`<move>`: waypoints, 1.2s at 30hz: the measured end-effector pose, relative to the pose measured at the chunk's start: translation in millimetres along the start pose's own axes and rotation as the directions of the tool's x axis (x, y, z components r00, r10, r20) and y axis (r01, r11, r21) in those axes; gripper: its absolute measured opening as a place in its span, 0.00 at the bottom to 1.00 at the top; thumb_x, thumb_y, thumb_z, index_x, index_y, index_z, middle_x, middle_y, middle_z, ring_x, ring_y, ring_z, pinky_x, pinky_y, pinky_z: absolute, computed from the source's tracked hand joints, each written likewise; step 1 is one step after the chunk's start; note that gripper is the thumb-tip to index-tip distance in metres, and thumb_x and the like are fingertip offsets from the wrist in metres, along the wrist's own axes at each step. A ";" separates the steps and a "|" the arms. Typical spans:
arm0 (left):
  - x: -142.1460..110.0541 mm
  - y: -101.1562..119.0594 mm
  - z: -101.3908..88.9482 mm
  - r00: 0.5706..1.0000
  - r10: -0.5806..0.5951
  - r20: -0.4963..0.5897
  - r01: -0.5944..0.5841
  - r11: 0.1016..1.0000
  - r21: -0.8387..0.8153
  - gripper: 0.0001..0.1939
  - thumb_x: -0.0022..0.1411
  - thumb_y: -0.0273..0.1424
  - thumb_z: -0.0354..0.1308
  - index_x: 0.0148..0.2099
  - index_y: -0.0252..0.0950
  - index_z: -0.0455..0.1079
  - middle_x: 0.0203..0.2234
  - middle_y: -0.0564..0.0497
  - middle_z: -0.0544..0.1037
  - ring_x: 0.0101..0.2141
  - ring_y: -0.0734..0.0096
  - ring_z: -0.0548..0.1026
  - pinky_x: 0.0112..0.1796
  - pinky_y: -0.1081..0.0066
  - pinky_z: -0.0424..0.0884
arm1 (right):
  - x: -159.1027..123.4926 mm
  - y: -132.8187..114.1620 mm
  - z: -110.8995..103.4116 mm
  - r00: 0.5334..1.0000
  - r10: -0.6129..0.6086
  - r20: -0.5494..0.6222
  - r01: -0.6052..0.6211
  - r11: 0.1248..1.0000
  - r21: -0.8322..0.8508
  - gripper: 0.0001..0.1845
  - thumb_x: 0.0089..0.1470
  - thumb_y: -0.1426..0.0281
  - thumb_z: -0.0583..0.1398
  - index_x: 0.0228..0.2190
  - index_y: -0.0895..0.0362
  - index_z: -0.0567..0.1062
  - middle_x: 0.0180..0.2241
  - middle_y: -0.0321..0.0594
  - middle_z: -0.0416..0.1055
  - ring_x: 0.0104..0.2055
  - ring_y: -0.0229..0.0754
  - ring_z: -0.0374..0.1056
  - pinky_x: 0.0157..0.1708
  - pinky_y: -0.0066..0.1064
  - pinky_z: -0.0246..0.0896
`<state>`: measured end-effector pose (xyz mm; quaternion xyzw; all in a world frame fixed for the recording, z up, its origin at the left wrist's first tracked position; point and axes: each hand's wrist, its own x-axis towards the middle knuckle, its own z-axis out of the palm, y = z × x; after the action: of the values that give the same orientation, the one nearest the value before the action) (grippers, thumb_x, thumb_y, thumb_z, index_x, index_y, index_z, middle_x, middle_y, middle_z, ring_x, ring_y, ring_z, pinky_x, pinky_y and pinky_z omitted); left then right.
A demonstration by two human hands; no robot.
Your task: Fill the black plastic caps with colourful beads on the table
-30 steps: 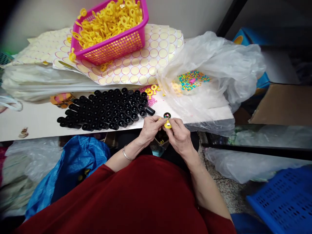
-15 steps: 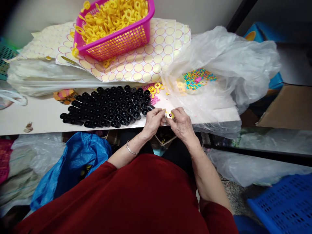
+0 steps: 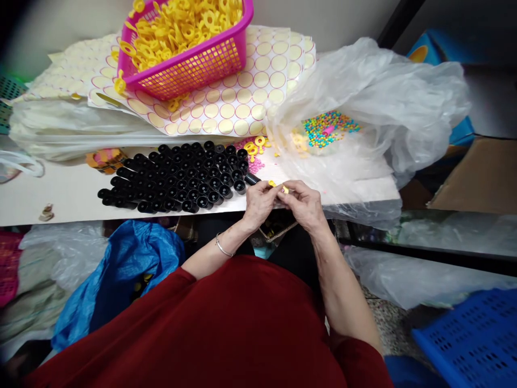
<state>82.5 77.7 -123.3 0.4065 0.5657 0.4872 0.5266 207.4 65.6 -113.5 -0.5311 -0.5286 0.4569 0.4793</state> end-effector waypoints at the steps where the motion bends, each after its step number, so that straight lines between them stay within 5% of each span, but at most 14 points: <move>1: -0.2 -0.8 0.5 1.000 0.008 -0.003 -0.008 1.000 0.003 0.17 0.55 0.39 0.67 0.23 0.35 0.67 0.21 0.56 0.70 0.26 0.76 0.67 0.28 0.76 0.63 | 0.0 1.3 2.1 0.998 0.056 -0.022 -0.054 0.996 0.069 0.20 0.45 0.54 0.69 0.33 0.56 0.79 0.26 0.35 0.72 0.22 0.33 0.64 0.21 0.27 0.62; 7: -2.6 -3.8 3.6 0.999 0.032 0.026 -0.030 0.997 -0.065 0.18 0.57 0.40 0.64 0.23 0.35 0.69 0.19 0.57 0.66 0.22 0.79 0.65 0.23 0.77 0.60 | 3.4 7.2 20.1 0.942 0.239 -0.236 -0.177 0.950 0.258 0.24 0.40 0.49 0.70 0.27 0.58 0.77 0.14 0.30 0.66 0.13 0.29 0.58 0.12 0.21 0.52; 13: -1.2 -0.1 4.7 0.998 -0.048 0.042 0.052 0.992 -0.116 0.19 0.54 0.43 0.67 0.23 0.34 0.70 0.20 0.56 0.68 0.21 0.81 0.64 0.22 0.77 0.61 | 4.5 2.1 28.0 0.892 0.406 -0.200 -0.292 0.854 0.430 0.21 0.35 0.55 0.71 0.24 0.58 0.73 0.15 0.31 0.68 0.14 0.31 0.62 0.11 0.20 0.56; 21: 5.3 -2.0 2.8 0.994 -0.098 0.057 0.102 0.992 -0.078 0.22 0.53 0.45 0.67 0.21 0.35 0.64 0.15 0.59 0.62 0.19 0.80 0.60 0.21 0.76 0.55 | 6.0 0.5 33.2 0.870 0.451 -0.200 -0.334 0.837 0.434 0.19 0.34 0.58 0.69 0.22 0.57 0.70 0.14 0.31 0.66 0.13 0.32 0.62 0.12 0.22 0.59; 25: 3.0 1.3 -5.3 0.987 -0.010 0.161 0.026 0.995 -0.096 0.25 0.47 0.50 0.70 0.23 0.34 0.66 0.19 0.59 0.64 0.22 0.80 0.61 0.24 0.75 0.57 | 7.1 -1.5 33.8 0.893 0.414 -0.177 -0.301 0.842 0.448 0.22 0.35 0.54 0.69 0.25 0.56 0.69 0.15 0.29 0.66 0.14 0.32 0.61 0.13 0.25 0.62; 29: 2.8 11.2 -14.2 0.944 0.087 0.319 -0.070 0.995 -0.064 0.26 0.33 0.46 0.77 0.24 0.33 0.70 0.22 0.60 0.64 0.24 0.81 0.59 0.26 0.74 0.56 | -5.4 -7.6 32.4 0.918 0.361 -0.164 -0.248 0.845 0.473 0.25 0.34 0.52 0.71 0.26 0.55 0.68 0.20 0.30 0.69 0.18 0.32 0.64 0.16 0.25 0.64; 33: -2.6 17.9 -21.9 0.893 0.159 0.422 -0.142 0.987 -0.070 0.24 0.33 0.44 0.78 0.25 0.33 0.72 0.23 0.58 0.65 0.28 0.77 0.62 0.31 0.73 0.59 | -30.2 -13.5 24.1 0.933 0.338 -0.121 -0.242 0.841 0.483 0.29 0.36 0.49 0.72 0.30 0.54 0.69 0.26 0.32 0.72 0.22 0.33 0.67 0.20 0.26 0.67; 36: -10.8 17.0 -30.1 0.836 0.225 0.500 -0.236 0.971 -0.041 0.23 0.36 0.46 0.78 0.28 0.35 0.76 0.26 0.55 0.70 0.35 0.70 0.67 0.40 0.68 0.64 | -42.0 -15.2 14.4 0.928 0.349 -0.132 -0.269 0.870 0.412 0.32 0.41 0.40 0.68 0.29 0.55 0.70 0.23 0.33 0.70 0.18 0.33 0.63 0.15 0.25 0.59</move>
<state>53.0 66.8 -105.4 0.5897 0.3619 0.4184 0.5884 190.2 23.7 -101.1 -0.5475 -0.2841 0.5670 0.5460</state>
